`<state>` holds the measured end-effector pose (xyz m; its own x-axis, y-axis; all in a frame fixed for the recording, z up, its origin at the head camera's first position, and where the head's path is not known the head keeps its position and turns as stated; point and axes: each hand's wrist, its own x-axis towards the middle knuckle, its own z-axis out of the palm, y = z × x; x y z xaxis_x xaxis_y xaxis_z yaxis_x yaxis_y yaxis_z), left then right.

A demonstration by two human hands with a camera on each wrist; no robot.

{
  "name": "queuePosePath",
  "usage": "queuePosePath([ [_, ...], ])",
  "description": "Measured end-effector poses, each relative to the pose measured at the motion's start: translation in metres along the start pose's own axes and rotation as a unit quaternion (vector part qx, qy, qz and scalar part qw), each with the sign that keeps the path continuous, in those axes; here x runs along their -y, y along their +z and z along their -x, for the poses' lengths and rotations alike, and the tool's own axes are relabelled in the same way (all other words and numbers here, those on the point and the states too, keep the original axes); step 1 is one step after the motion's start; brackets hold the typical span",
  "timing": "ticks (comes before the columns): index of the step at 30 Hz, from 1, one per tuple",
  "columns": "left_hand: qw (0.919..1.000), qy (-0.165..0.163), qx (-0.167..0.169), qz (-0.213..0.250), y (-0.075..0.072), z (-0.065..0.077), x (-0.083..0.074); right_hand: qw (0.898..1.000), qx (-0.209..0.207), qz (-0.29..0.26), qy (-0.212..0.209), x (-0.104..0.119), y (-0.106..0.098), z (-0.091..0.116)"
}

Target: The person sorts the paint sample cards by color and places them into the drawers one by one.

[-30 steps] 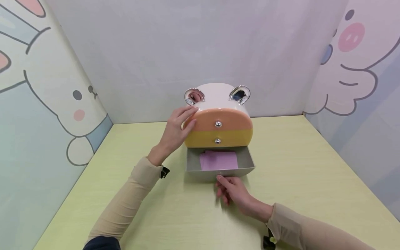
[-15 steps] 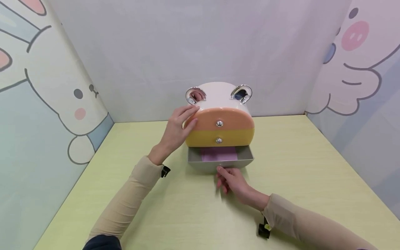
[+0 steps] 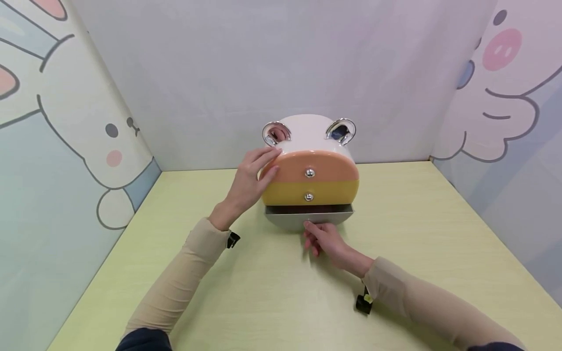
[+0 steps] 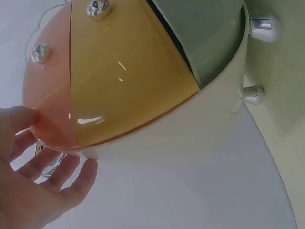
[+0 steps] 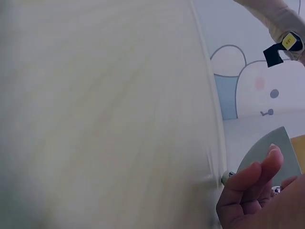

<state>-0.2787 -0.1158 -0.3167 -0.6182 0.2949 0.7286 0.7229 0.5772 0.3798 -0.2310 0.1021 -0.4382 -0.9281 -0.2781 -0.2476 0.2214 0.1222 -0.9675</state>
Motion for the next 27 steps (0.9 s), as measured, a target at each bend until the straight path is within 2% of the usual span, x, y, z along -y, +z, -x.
queuePosePath([
  [12, 1.0, -0.005, 0.002, 0.001, -0.002, 0.0, -0.002, 1.0, 0.027, 0.013, 0.01, 0.008, -0.008, -0.019],
  [20, 1.0, 0.0, 0.003, -0.006, -0.002, 0.001, -0.001, 0.999, 0.053, 0.002, 0.012, 0.011, -0.014, -0.027],
  [24, 1.0, 0.002, 0.005, -0.002, -0.002, 0.001, 0.0, 0.997, 0.068, 0.007, 0.022, 0.014, -0.017, -0.025],
  [27, 1.0, 0.003, 0.002, 0.005, -0.004, 0.002, 0.0, 0.995, 0.091, 0.044, 0.02, 0.023, -0.02, -0.014],
])
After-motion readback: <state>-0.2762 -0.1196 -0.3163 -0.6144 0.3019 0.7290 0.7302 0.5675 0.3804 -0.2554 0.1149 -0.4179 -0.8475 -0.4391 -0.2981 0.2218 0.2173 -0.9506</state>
